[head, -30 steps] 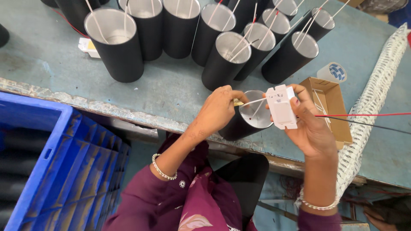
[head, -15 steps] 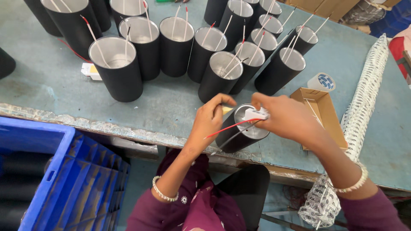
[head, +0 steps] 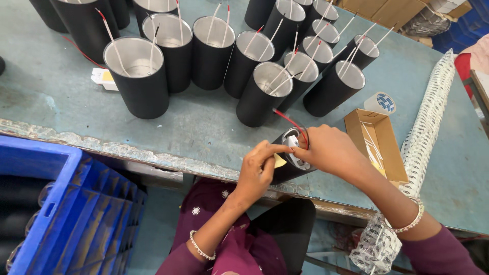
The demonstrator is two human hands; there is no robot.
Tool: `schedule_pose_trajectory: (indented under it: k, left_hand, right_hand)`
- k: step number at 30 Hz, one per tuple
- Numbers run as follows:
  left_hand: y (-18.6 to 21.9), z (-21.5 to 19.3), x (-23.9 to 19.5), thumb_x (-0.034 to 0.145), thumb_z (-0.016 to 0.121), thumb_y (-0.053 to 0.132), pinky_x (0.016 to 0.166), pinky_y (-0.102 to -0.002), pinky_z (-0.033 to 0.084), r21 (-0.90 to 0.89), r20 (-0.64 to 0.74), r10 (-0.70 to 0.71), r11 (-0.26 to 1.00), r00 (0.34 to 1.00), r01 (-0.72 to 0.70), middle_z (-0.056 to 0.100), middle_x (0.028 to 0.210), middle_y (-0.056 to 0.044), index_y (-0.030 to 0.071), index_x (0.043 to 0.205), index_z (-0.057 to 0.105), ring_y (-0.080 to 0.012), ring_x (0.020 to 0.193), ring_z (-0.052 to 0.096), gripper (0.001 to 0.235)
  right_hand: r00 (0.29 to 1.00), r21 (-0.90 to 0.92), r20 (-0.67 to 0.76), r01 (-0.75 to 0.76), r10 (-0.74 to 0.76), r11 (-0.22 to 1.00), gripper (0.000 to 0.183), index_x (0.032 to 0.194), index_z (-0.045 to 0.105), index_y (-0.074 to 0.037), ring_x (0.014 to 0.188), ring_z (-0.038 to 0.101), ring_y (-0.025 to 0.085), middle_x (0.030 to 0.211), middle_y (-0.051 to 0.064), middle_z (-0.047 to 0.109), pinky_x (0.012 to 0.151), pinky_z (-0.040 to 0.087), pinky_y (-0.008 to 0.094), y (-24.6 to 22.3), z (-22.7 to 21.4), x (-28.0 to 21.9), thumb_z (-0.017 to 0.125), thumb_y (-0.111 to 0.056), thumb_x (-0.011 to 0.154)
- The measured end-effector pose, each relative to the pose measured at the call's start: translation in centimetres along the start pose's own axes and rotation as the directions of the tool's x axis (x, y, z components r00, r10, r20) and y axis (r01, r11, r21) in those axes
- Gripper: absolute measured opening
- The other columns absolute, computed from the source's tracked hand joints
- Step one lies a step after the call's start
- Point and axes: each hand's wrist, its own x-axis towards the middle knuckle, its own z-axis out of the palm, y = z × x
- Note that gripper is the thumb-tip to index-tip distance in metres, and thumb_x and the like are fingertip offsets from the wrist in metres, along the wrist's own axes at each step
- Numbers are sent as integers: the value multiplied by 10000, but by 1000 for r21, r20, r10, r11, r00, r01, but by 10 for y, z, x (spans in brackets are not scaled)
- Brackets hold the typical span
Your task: The person repeatedly picks up a black cylinder, attaches a small white electrical component with wires to its base, and places the cylinder upright on the table. The person handles the cylinders and components by hand, working in a repetitive assembly sequence.
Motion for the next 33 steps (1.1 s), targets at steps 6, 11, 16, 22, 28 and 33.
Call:
schedule_pose_trajectory:
  k: [6,11,16,22,28,33]
  left_hand:
    - [-10,6,-2,921,499,-82,678,-313,443,-39,-38,89,995,995,-90,550,838,-70,72,1082,728,-169,734,536,319]
    - [-22,12,-12,982,460,-50,588,-269,366,-163,-194,-81,985,978,50,588,834,-18,44,1148,707,-73,662,453,312]
    - [-31,9,-16,1079,492,60,633,-204,422,-332,-277,-240,933,930,141,563,891,19,42,1249,584,-23,739,496,194]
    - [-19,9,-21,1056,576,59,631,-205,477,-329,-270,-263,929,926,168,590,921,2,45,1245,576,-39,764,562,190]
    - [10,14,-41,947,714,35,640,-218,536,-146,-223,-240,966,945,211,735,876,-28,21,1046,681,-66,737,678,105]
    - [29,19,-54,852,801,-6,656,-235,532,80,-209,31,997,977,-15,723,880,-51,36,947,708,-108,706,672,139]
  right_hand:
    - [996,43,8,86,-87,995,307,797,697,-44,813,690,384,790,171,703,712,547,489,3,24,12,746,-345,829]
    - [974,-15,-19,226,-226,974,163,823,731,-42,892,677,397,901,196,695,792,539,502,8,44,21,703,-202,805]
    - [964,45,-3,264,-264,963,137,814,723,-3,903,673,409,895,216,698,819,533,502,10,48,34,680,-131,788]
    - [974,190,102,181,-202,965,150,850,712,-15,882,672,414,899,220,705,769,537,486,7,34,35,722,-145,776]
    - [953,455,-178,300,-245,838,352,862,608,33,759,709,344,1033,163,675,684,551,416,10,13,-11,788,-264,808]
    - [928,676,-370,247,31,694,312,1092,629,-37,796,729,169,914,69,728,745,577,326,11,31,-113,766,-161,840]
